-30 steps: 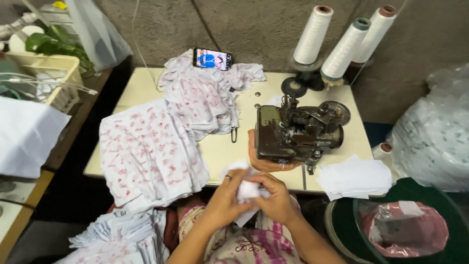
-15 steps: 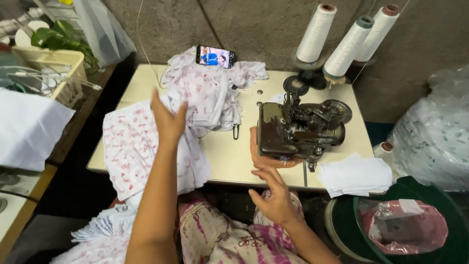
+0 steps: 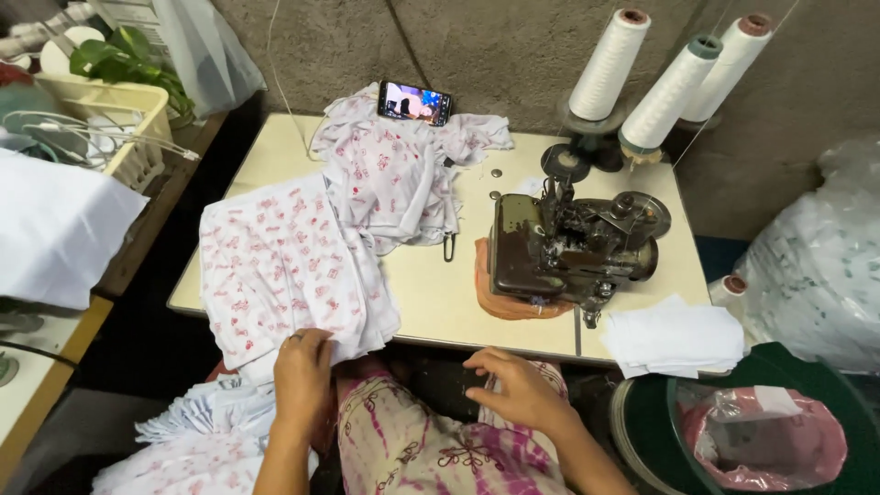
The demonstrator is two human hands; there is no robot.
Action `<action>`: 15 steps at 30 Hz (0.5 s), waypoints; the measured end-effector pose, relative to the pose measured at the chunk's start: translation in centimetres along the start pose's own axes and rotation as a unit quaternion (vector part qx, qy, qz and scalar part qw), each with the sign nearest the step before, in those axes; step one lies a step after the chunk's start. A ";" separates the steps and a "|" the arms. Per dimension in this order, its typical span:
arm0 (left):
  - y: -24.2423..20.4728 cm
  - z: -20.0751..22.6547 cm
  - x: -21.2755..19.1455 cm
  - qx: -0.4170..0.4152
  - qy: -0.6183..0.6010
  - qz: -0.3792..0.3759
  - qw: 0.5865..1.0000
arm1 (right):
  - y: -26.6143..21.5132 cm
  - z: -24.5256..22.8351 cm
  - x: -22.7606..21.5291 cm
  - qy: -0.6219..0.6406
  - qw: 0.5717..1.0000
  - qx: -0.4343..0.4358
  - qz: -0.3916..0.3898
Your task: The person is sorting, unfolding, and stacking various pieces of fabric on a sewing machine table.
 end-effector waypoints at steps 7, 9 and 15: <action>0.8 -0.9 -0.9 -0.016 -0.070 -0.020 0.997 | -1.1 -0.2 -0.2 0.016 0.993 0.098 -0.060; 0.7 0.6 -1.8 -0.134 -0.192 -0.057 0.971 | -1.3 0.4 -0.1 -0.006 0.988 0.133 -0.074; 0.9 2.9 -4.1 -0.182 -0.321 -0.090 0.925 | -1.5 -0.3 -0.4 -0.033 0.981 0.138 -0.135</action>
Point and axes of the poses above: each hand's wrist, its own y-axis towards the middle knuckle, its own x-axis out of the palm, z = x × y, the point moved 2 cm from there along y, towards the middle knuckle, and after that the axes turned 13 degrees about -z, right-handed, at the moved point
